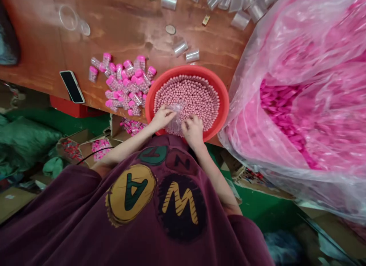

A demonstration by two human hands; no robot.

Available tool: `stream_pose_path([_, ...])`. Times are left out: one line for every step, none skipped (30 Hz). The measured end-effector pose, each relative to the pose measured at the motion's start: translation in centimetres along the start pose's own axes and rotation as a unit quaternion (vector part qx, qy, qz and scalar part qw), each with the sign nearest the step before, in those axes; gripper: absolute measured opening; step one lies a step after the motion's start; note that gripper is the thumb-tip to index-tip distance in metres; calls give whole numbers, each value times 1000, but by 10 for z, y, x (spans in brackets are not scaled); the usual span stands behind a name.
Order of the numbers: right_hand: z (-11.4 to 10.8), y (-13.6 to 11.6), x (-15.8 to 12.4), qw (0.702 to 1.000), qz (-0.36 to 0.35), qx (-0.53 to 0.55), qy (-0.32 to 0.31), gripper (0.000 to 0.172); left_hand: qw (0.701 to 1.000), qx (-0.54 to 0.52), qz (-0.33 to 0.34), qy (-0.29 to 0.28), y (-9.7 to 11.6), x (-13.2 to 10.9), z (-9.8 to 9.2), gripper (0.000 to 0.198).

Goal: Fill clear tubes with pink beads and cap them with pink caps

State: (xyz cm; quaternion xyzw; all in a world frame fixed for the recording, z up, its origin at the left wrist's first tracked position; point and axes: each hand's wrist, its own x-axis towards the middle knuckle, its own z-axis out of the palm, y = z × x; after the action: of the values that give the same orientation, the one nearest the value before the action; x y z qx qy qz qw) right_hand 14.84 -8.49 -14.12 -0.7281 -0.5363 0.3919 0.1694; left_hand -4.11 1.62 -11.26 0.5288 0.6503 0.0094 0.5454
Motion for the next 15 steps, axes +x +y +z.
stream_pose_path([-1, 2, 3, 1000, -8, 9, 24, 20, 1000, -8, -3, -7, 0, 2, 0, 24])
stream_pose_path([-2, 2, 8, 998, -22, 34, 42, 23, 1000, -22, 1, -10, 0, 4, 0, 25])
stream_pose_path([-2, 2, 13, 995, -36, 71, 55, 29, 999, -38, 11, -10, 1, 5, 0, 26])
stream_pose_path([-1, 1, 19, 990, -47, 118, 59, 38, 998, -52, 25, -7, 1, 7, -1, 25])
stream_pose_path([0, 0, 24, 982, -48, 172, 55, 48, 997, -63, 40, -4, 1, 8, -1, 23])
stream_pose_path([3, -2, 30, 972, -37, 229, 44, 56, 996, -69, 53, -4, 1, 9, -2, 23])
stream_pose_path([6, -4, 34, 958, -14, 286, 31, 62, 995, -71, 67, -7, 1, 9, -4, 23])
stream_pose_path([9, -6, 38, 941, 16, 337, 22, 65, 994, -69, 80, -12, 0, 8, -5, 24])
stream_pose_path([12, -8, 40, 924, 47, 378, 18, 66, 994, -62, 91, -17, 0, 5, -7, 25])
stream_pose_path([15, -10, 42, 911, 74, 406, 25, 66, 994, -47, 99, -17, 1, 2, -9, 24])
stream_pose_path([18, -11, 43, 902, 92, 421, 39, 64, 994, -25, 104, -7, 2, -3, -10, 21])
stream_pose_path([20, -12, 42, 898, 101, 424, 60, 63, 994, 4, 107, 12, 4, -8, -11, 19])
stream_pose_path([21, -13, 41, 898, 103, 421, 80, 61, 992, 38, 112, 34, 8, -14, -11, 24])
stream_pose_path([22, -14, 40, 901, 99, 412, 97, 59, 988, 73, 122, 52, 12, -20, -11, 34])
stream_pose_path([22, -15, 39, 906, 92, 400, 107, 57, 983, 107, 138, 61, 16, -26, -10, 44])
